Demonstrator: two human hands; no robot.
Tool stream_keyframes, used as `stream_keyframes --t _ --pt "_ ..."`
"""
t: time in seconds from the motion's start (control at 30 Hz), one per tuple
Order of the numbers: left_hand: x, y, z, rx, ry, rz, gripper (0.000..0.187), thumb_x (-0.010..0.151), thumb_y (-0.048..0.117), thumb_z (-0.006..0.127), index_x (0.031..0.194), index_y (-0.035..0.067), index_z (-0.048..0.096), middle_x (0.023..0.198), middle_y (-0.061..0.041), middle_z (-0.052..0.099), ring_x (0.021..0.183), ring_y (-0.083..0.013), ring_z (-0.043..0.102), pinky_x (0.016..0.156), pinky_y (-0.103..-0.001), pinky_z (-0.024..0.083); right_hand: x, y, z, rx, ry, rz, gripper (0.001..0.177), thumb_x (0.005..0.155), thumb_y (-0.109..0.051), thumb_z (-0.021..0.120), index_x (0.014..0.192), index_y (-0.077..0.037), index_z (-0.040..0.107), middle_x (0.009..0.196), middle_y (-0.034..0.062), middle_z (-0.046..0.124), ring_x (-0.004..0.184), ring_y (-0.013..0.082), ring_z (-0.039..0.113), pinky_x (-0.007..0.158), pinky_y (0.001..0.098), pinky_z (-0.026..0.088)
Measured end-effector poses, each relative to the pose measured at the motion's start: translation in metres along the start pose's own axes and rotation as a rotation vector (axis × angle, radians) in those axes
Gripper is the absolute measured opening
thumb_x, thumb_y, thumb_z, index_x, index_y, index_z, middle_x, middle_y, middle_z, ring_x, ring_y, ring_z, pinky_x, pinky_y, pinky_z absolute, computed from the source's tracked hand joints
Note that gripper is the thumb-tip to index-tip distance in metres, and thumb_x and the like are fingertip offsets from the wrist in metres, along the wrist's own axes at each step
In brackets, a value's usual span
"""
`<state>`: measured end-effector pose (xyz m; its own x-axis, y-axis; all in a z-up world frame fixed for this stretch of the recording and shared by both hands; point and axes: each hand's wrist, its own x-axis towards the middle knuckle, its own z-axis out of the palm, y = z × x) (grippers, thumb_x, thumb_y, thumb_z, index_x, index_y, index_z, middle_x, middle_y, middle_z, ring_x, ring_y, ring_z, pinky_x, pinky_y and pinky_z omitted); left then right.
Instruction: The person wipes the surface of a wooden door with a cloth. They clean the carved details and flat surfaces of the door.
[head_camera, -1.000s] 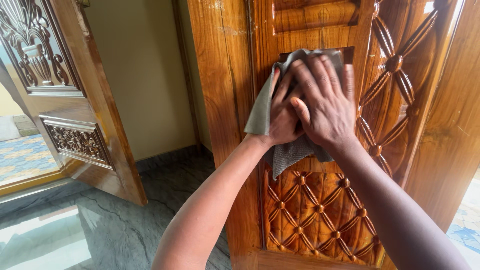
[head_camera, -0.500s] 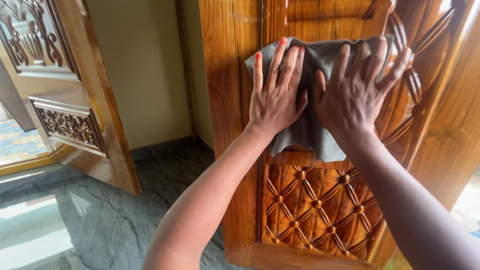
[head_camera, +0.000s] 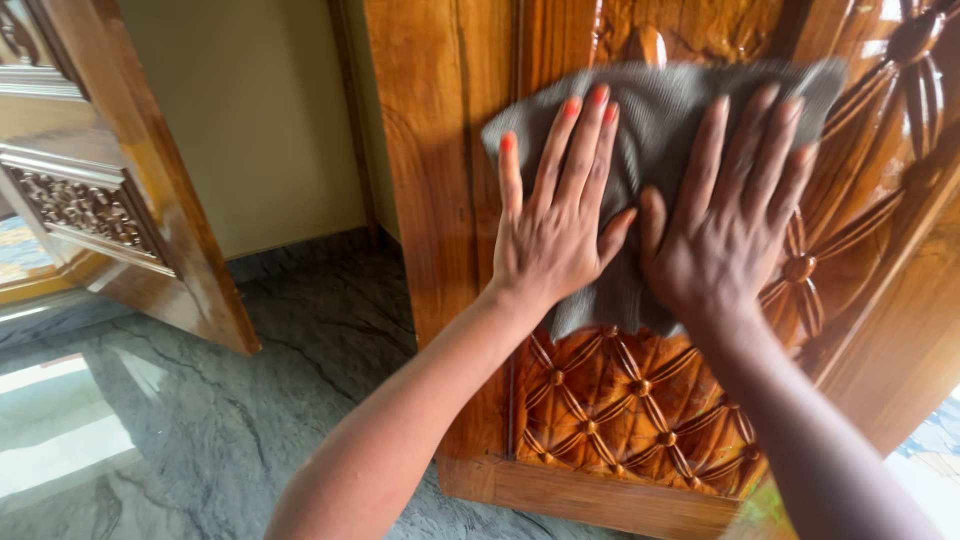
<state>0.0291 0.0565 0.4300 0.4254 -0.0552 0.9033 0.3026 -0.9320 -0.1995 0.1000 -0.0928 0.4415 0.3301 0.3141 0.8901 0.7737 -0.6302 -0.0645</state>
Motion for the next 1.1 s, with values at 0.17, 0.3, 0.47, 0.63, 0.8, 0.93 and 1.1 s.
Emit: stream_keyframes --t 0.17,0.3,0.47,0.63,0.8,0.93,1.1 --pt "-0.042 0.011 0.018 0.044 -0.002 0.008 0.082 0.108 0.061 0.035 0.167 0.006 0.021 0.175 -0.007 0.014 0.162 -0.0226 0.013 0.126 -0.064 -0.002 -0.053 0.018 0.033 -0.003 0.026 -0.059 0.084 0.109 -0.053 0.029 0.164 0.009 0.019 0.172 0.0276 0.009 0.16 0.0411 0.002 0.13 0.0544 -0.001" --pt "-0.065 0.016 0.028 0.069 -0.042 0.031 0.085 0.106 0.064 0.033 0.166 0.006 0.02 0.175 -0.007 0.013 0.162 -0.0216 0.01 0.126 -0.066 0.0 -0.092 0.022 0.049 0.051 0.021 -0.148 0.081 0.108 -0.051 0.027 0.162 0.008 0.019 0.171 0.0278 0.011 0.159 0.0403 0.007 0.128 0.0544 0.003" --pt "-0.06 0.011 0.024 0.078 -0.151 0.1 0.088 0.103 0.069 0.029 0.166 0.008 0.017 0.174 -0.008 0.011 0.161 -0.0216 0.007 0.126 -0.066 -0.001 -0.093 0.023 0.041 -0.038 -0.037 -0.191 0.066 0.104 -0.055 0.026 0.161 -0.023 0.029 0.17 0.0148 0.019 0.158 0.035 0.012 0.127 0.0525 0.005" --pt "0.02 -0.015 -0.003 0.151 -0.166 0.181 0.088 0.103 0.073 0.025 0.168 0.015 0.013 0.175 -0.005 0.005 0.162 -0.023 0.001 0.127 -0.061 -0.005 -0.013 0.012 0.007 -0.033 0.016 -0.258 0.067 0.107 -0.057 0.026 0.162 -0.02 0.037 0.171 0.0157 0.022 0.159 0.0368 0.014 0.127 0.0549 0.006" --pt "0.073 -0.027 -0.021 0.063 -0.016 0.101 0.08 0.111 0.064 0.038 0.172 0.017 0.016 0.178 0.0 0.005 0.165 -0.0213 0.003 0.134 -0.059 -0.004 0.051 0.005 -0.027 0.001 0.067 -0.267 0.065 0.113 -0.052 0.025 0.166 -0.017 0.034 0.173 0.015 0.023 0.162 0.0364 0.012 0.13 0.0573 0.001" --pt "0.052 -0.021 -0.017 0.073 -0.044 0.04 0.072 0.116 0.054 0.044 0.169 0.012 0.022 0.179 -0.003 0.009 0.167 -0.0226 0.007 0.135 -0.06 -0.002 0.045 -0.006 -0.016 0.041 0.066 -0.256 0.061 0.113 -0.046 0.029 0.166 -0.016 0.034 0.174 0.011 0.026 0.162 0.0359 0.013 0.13 0.0583 -0.001" --pt "-0.015 -0.022 0.005 0.031 -0.02 0.044 0.068 0.109 0.046 0.041 0.166 0.014 0.024 0.174 -0.003 0.014 0.162 -0.022 0.012 0.13 -0.062 -0.001 -0.008 -0.01 0.026 -0.07 0.063 -0.293 0.065 0.103 -0.045 0.039 0.159 -0.011 0.042 0.166 0.0167 0.032 0.153 0.0425 0.018 0.122 0.0598 0.0"
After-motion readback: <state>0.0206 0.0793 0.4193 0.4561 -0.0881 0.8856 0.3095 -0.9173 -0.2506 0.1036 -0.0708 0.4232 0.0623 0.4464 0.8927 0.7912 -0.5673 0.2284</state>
